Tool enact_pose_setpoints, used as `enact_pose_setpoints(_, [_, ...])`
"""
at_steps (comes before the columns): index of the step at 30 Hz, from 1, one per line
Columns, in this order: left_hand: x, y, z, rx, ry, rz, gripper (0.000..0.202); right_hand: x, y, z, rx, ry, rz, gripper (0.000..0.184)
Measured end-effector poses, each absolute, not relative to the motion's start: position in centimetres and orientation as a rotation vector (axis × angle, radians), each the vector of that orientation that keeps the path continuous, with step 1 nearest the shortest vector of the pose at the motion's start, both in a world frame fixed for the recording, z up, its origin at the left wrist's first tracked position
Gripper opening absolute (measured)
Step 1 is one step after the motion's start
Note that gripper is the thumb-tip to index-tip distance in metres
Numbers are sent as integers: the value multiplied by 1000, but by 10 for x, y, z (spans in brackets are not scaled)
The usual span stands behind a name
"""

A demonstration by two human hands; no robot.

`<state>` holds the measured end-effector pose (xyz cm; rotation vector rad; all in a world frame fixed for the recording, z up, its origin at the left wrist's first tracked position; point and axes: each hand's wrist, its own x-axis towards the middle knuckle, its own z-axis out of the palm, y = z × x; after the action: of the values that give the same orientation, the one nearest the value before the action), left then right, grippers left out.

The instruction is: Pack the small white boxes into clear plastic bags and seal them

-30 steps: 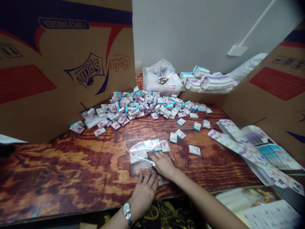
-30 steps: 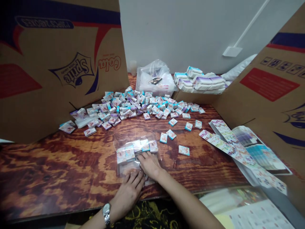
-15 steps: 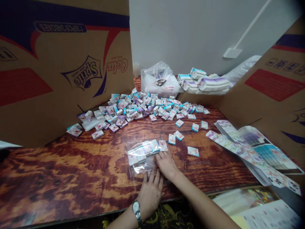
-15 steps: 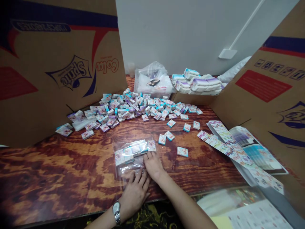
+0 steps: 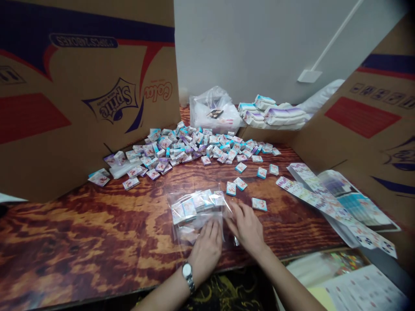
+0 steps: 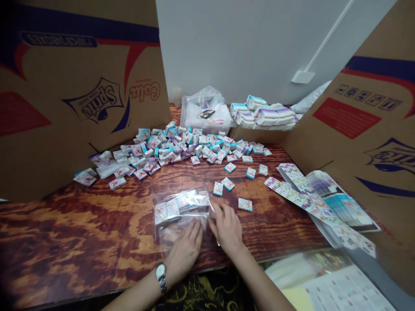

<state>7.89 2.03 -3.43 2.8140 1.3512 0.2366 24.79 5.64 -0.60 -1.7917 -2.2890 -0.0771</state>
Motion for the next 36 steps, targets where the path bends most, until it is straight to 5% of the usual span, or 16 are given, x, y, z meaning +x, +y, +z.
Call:
enact_pose_setpoints(6, [95,37,-47,2984,1345,255,49,252,77,-23,-1853,-2356,178,51])
enact_pose_setpoints(11, [79,23,-52,3064,1322,273,52,258,71,-29,-1548,-2504,37,67])
enact_pose_setpoints(17, [81,27,-51,3108,1320,233,50,256,75,-41,-1489,-2220,1,27])
enact_pose_setpoints(36, [92,68,-45,3096,1255,157,39,265,69,-21,-1340,-2148,209,24])
